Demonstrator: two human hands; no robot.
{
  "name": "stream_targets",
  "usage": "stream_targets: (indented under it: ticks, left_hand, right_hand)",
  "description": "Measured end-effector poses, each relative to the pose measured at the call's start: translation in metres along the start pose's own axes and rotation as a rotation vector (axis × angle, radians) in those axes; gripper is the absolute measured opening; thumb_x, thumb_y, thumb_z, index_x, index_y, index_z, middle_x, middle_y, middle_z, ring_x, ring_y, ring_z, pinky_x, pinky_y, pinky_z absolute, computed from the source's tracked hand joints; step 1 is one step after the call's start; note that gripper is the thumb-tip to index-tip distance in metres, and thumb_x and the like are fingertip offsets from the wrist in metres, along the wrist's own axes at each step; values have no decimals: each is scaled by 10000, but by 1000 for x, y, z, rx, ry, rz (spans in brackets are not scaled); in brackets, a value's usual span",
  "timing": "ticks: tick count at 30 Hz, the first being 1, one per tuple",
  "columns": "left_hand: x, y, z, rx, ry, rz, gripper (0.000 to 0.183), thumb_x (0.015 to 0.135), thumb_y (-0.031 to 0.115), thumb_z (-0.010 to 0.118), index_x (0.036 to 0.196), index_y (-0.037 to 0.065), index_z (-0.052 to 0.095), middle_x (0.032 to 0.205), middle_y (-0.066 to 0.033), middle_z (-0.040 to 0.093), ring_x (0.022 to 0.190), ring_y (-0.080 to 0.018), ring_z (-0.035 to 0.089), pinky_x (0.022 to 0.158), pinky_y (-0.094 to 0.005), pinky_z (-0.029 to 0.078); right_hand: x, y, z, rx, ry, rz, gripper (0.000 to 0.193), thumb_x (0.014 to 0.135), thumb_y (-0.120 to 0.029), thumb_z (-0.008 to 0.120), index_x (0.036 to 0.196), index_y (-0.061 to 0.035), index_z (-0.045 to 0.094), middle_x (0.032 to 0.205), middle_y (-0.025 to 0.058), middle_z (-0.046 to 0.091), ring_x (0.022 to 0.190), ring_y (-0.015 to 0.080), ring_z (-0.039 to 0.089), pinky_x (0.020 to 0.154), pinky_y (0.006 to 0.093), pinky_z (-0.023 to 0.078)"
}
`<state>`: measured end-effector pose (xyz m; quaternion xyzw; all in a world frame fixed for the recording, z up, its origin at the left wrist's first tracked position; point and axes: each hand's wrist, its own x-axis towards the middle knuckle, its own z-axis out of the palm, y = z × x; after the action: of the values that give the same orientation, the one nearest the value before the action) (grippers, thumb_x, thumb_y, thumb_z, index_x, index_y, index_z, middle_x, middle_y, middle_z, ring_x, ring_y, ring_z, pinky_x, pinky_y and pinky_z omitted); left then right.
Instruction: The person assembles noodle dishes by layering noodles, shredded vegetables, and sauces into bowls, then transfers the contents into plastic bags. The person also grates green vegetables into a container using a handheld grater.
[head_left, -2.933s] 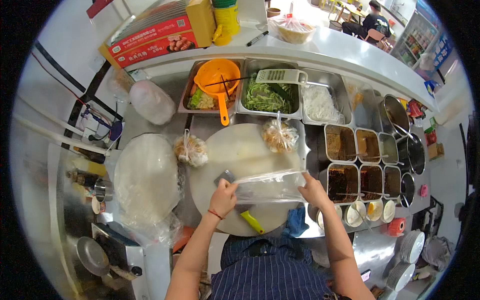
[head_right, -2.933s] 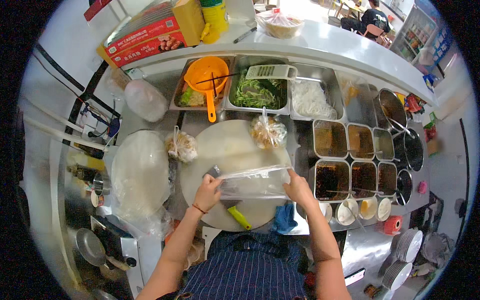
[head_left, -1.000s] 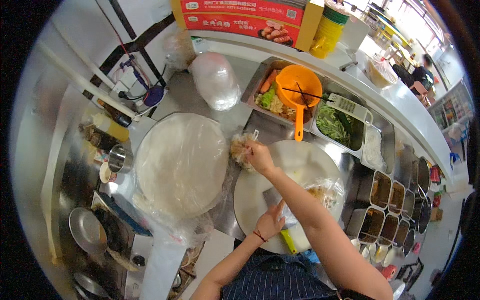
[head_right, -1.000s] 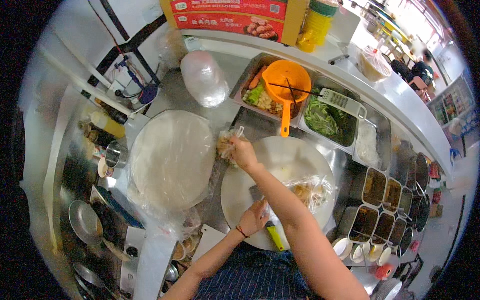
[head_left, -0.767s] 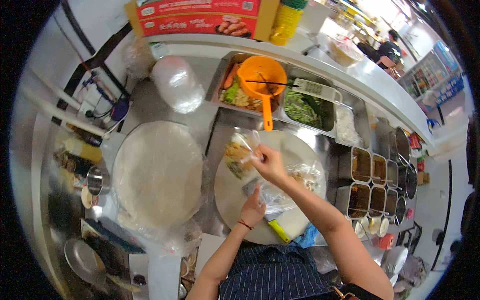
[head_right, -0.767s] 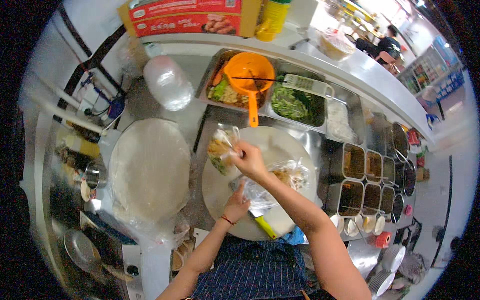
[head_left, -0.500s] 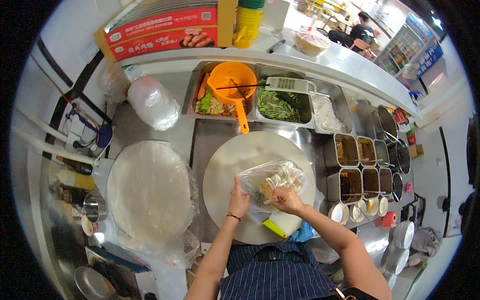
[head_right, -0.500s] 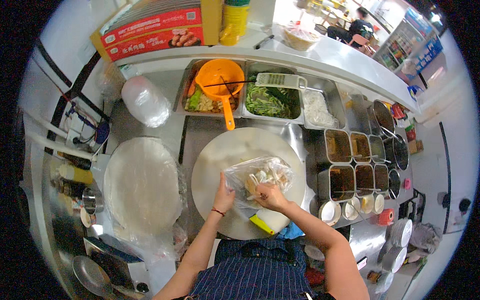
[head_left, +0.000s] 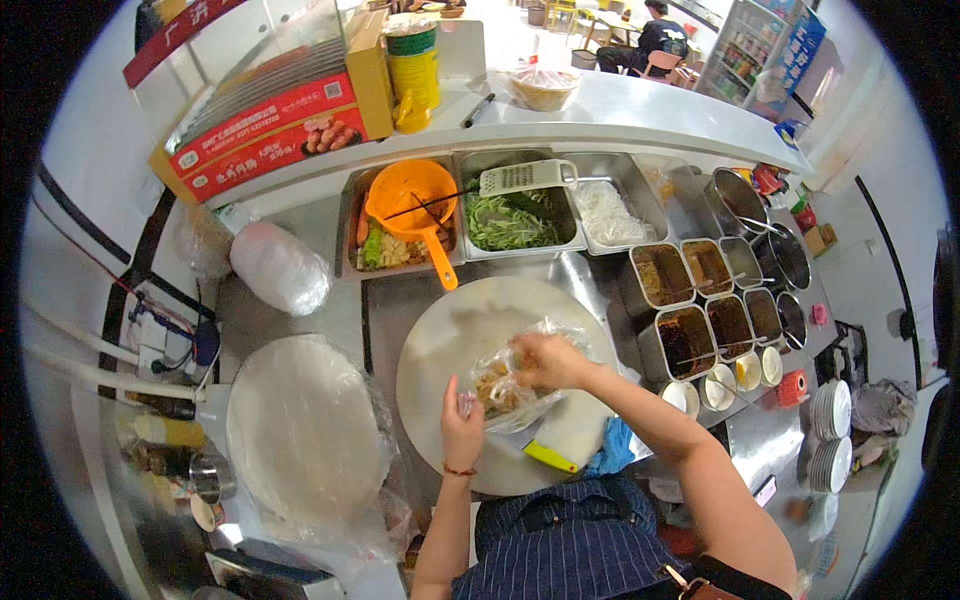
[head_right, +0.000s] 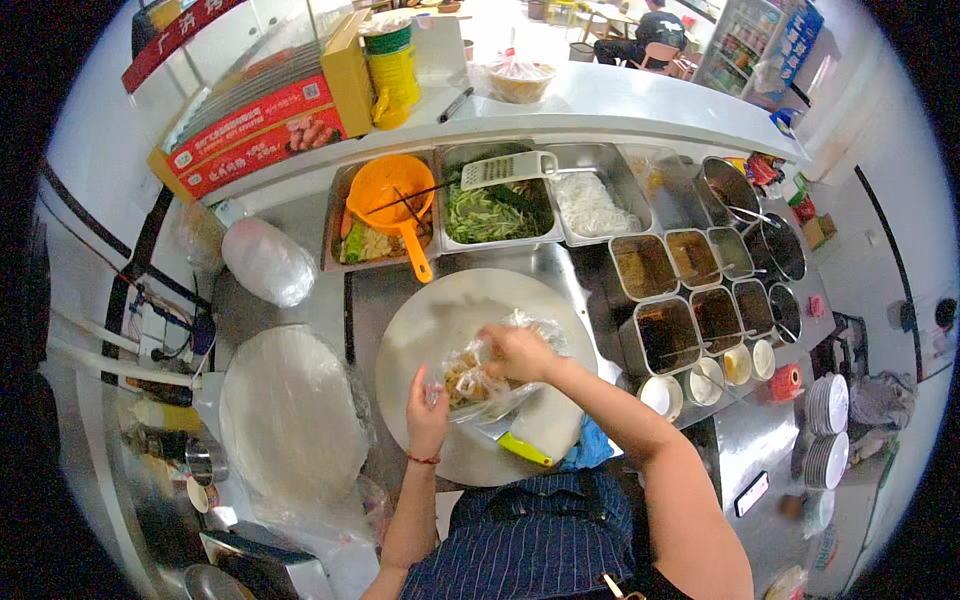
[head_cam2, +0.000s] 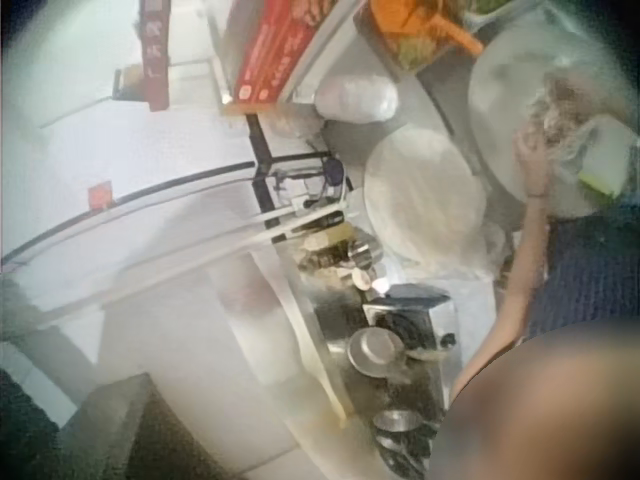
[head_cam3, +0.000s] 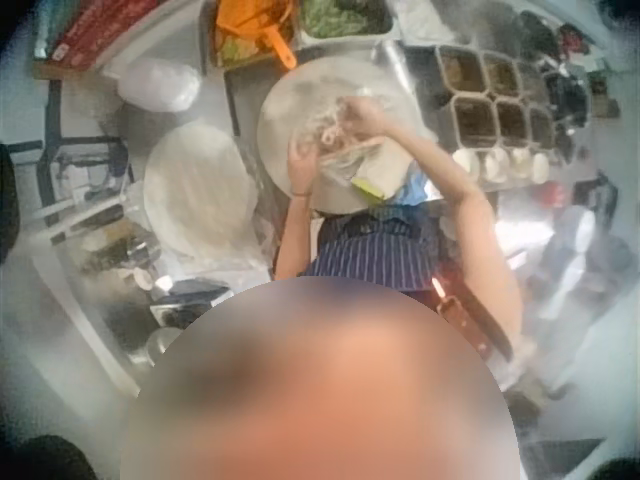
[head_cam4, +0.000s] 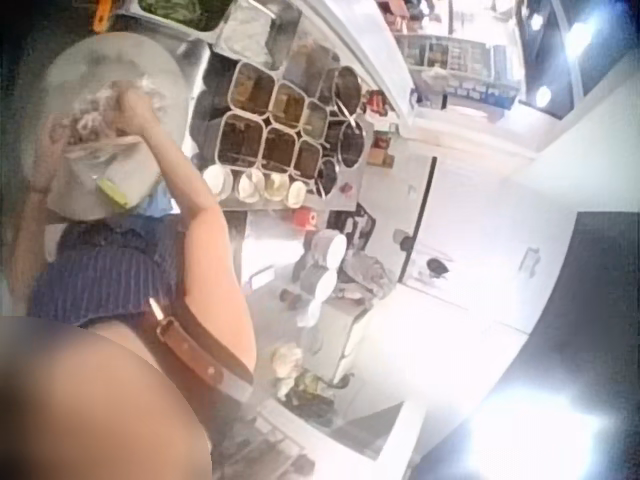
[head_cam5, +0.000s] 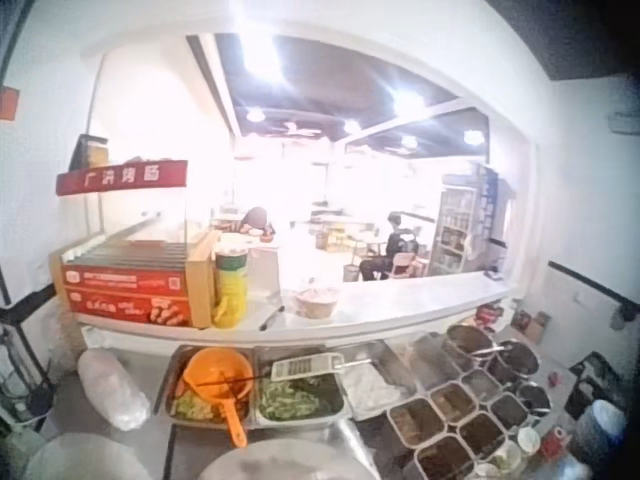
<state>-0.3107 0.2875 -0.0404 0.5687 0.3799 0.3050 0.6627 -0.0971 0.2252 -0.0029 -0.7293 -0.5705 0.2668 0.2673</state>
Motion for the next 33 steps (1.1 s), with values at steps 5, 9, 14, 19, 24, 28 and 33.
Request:
stream_targets:
  ticks: [5,9,14,19,24,28,33]
  left_hand:
    - [-22,1,-12,-116,-32,-184,551,843,-19,561,1346,-49,337,898,-36,532,845,-97,528,749,-230,458]
    - [-10,46,5,-344,-100,-64,499,854,11,568,1318,-20,387,895,-30,534,866,-113,549,764,-254,468]
    - [2,144,39,-536,-229,18,482,856,83,572,1307,18,415,944,-27,542,805,-112,545,747,-267,480]
    - [12,151,64,-529,-222,11,465,858,129,560,1292,21,430,1106,-74,545,767,-97,528,594,-239,457]
    - [26,121,115,-298,-53,-45,402,865,100,547,1250,20,462,1128,-76,542,757,-93,525,631,-207,463]
    - [24,119,148,-244,34,23,329,853,93,586,1163,24,499,1136,-67,537,798,-87,532,728,-219,469]
    - [21,118,186,-186,285,75,262,855,28,521,1117,12,520,1110,-79,518,805,-102,517,749,-232,450]
  right_hand:
    - [-18,71,-24,-480,527,226,316,732,-170,673,991,-10,592,771,149,622,717,298,619,672,393,499]
    - [-26,96,-51,485,529,380,142,824,-119,592,831,22,597,659,81,579,590,204,581,621,324,496]
    - [-62,7,-144,1317,368,344,140,885,-85,529,915,30,604,602,-24,486,528,58,441,561,227,435]
    - [-92,11,-172,1422,320,285,201,858,-62,558,1024,48,590,673,13,593,525,69,524,556,232,468]
    - [-104,89,-161,1413,190,352,250,873,-63,567,1096,48,549,871,87,642,640,93,592,559,222,488]
    - [-121,155,-212,977,49,219,381,852,-145,615,1202,-7,553,1020,100,635,922,145,603,764,258,500]
    - [-71,298,-316,350,376,321,391,748,-113,632,1115,15,594,1084,170,634,968,233,611,838,331,493]
